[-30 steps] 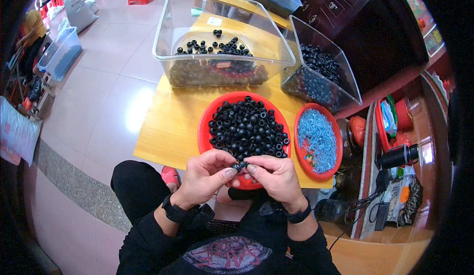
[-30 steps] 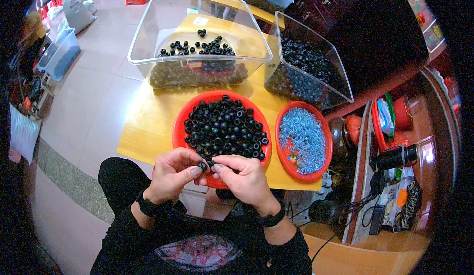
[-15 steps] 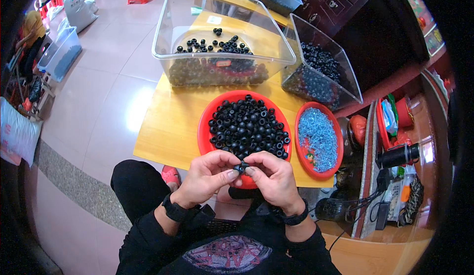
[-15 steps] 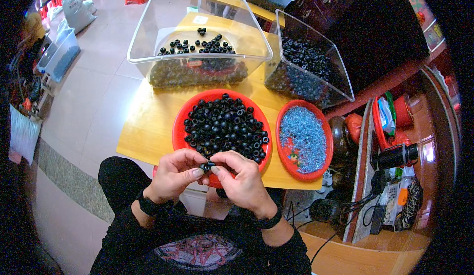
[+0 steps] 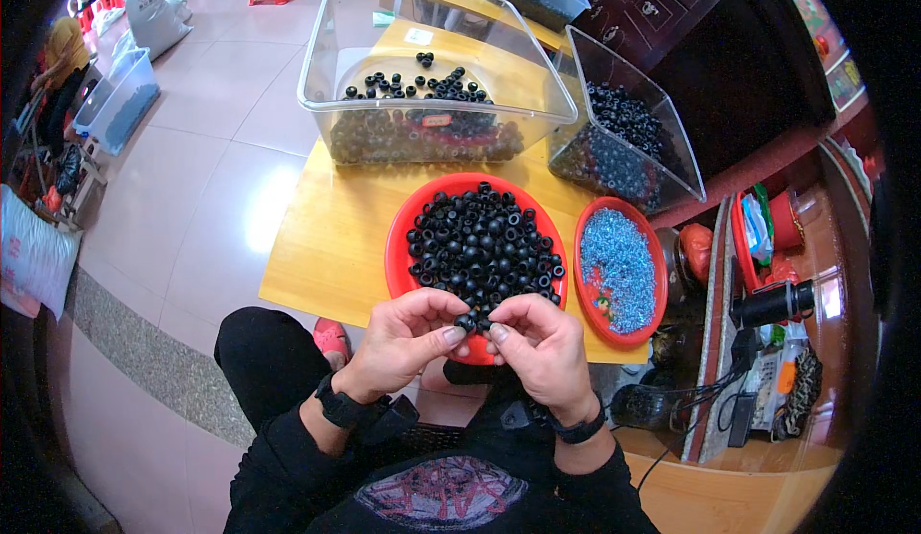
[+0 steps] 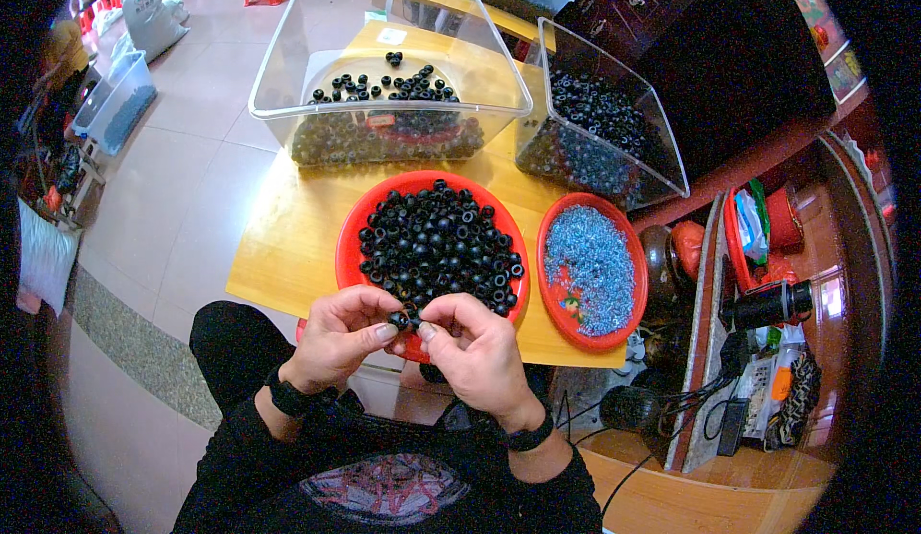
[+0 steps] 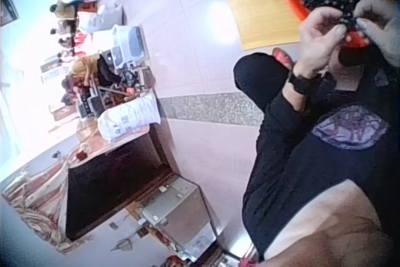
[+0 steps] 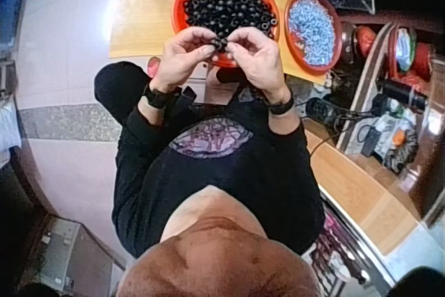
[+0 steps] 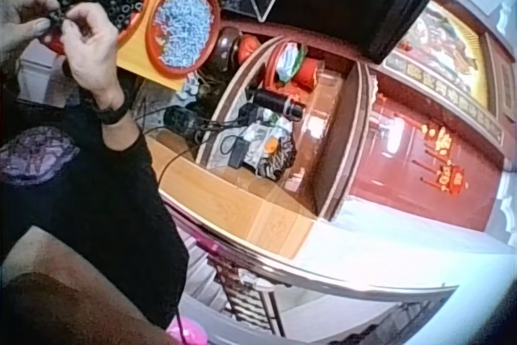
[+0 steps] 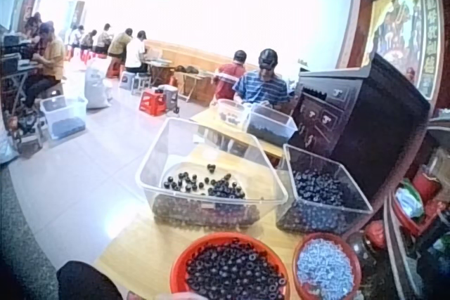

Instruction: Assembling small plastic components by inserting red pieces into black circular parts.

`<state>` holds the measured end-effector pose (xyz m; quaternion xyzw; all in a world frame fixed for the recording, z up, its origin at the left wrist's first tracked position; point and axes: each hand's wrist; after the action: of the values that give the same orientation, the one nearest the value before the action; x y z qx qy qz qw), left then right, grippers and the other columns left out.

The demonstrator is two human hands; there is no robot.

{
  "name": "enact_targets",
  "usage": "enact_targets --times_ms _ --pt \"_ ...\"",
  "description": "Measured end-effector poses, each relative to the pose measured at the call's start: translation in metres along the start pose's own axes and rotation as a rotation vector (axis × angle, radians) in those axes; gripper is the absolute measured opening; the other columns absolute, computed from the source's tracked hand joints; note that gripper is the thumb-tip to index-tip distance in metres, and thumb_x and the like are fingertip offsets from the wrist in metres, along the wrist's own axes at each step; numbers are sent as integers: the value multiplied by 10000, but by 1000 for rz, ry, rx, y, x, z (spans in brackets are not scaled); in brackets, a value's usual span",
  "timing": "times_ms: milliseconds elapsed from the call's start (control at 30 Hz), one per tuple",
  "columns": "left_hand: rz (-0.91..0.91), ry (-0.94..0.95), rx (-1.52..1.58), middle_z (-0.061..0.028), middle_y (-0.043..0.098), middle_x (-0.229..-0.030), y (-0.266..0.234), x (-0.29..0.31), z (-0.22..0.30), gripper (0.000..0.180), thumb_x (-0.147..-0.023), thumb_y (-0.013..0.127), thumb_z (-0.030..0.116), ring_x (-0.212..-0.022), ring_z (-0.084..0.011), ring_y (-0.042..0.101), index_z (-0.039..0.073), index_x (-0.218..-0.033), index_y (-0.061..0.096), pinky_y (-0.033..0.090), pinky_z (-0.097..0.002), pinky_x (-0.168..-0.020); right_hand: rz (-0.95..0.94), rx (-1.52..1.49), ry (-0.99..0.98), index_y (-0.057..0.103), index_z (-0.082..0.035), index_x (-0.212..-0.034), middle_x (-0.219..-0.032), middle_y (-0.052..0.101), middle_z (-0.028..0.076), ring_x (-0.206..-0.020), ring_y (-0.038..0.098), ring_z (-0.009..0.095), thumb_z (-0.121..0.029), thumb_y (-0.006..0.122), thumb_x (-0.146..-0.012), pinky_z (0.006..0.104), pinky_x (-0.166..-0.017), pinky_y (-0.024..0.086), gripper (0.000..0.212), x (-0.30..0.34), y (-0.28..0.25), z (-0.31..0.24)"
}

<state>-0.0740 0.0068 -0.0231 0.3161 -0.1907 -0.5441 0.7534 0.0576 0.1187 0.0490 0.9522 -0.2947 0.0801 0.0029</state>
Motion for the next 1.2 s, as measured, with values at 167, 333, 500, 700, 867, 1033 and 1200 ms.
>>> enact_targets --times_ms 167,333,500,700,867,1033,1200 --pt "5 -3 11 -69 605 -941 1 2 1 230 -845 577 -21 -808 -119 610 -28 -1071 538 519 -250 -733 0 14 -18 571 20 -977 -867 580 36 -743 565 73 24 570 -839 200 -656 475 138 3 9 -4" --pt "19 7 -18 -68 600 -950 2 2 1 227 -846 573 -22 -809 -114 604 -30 -1070 537 516 -245 -722 28 99 -53 548 25 -976 -876 572 32 -781 555 70 29 553 -848 197 -678 465 128 0 5 7" --pt "36 10 -67 -57 593 -928 3 2 2 209 -849 572 -16 -794 -106 596 -29 -1054 532 512 -240 -714 6 156 -56 539 22 -967 -864 563 24 -772 544 65 31 542 -855 191 -670 455 112 1 3 6" --pt "39 10 -118 -47 587 -914 3 2 0 204 -850 576 -6 -794 -97 589 -29 -1047 527 509 -238 -726 -4 253 -95 543 11 -962 -844 553 3 -727 526 47 21 552 -854 183 -631 441 109 1 4 7" --pt "53 80 -260 -39 581 -898 6 4 0 196 -848 565 -20 -817 -87 564 -38 -1042 546 484 -229 -722 38 356 -118 556 6 -924 -805 559 -1 -699 526 46 23 568 -834 193 -594 438 93 0 6 4" --pt "47 204 -538 -63 579 -868 5 3 0 177 -814 582 -35 -775 -106 557 -44 -991 577 462 -246 -671 73 693 -404 563 14 -843 -755 584 145 -659 602 205 26 583 -763 306 -565 470 83 0 9 -4" --pt "17 413 -804 -116 580 -829 8 0 8 192 -776 590 -61 -730 -184 579 -42 -967 585 456 -276 -633 -5 619 -363 576 15 -839 -751 584 15 -667 550 47 35 591 -793 207 -552 445 53 -1 3 -5"
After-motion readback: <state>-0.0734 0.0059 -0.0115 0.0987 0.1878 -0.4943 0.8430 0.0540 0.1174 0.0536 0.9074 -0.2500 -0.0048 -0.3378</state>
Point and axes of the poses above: each hand's wrist, its own x-axis away from the middle knuckle, its own y-axis out of the palm, z = x × y
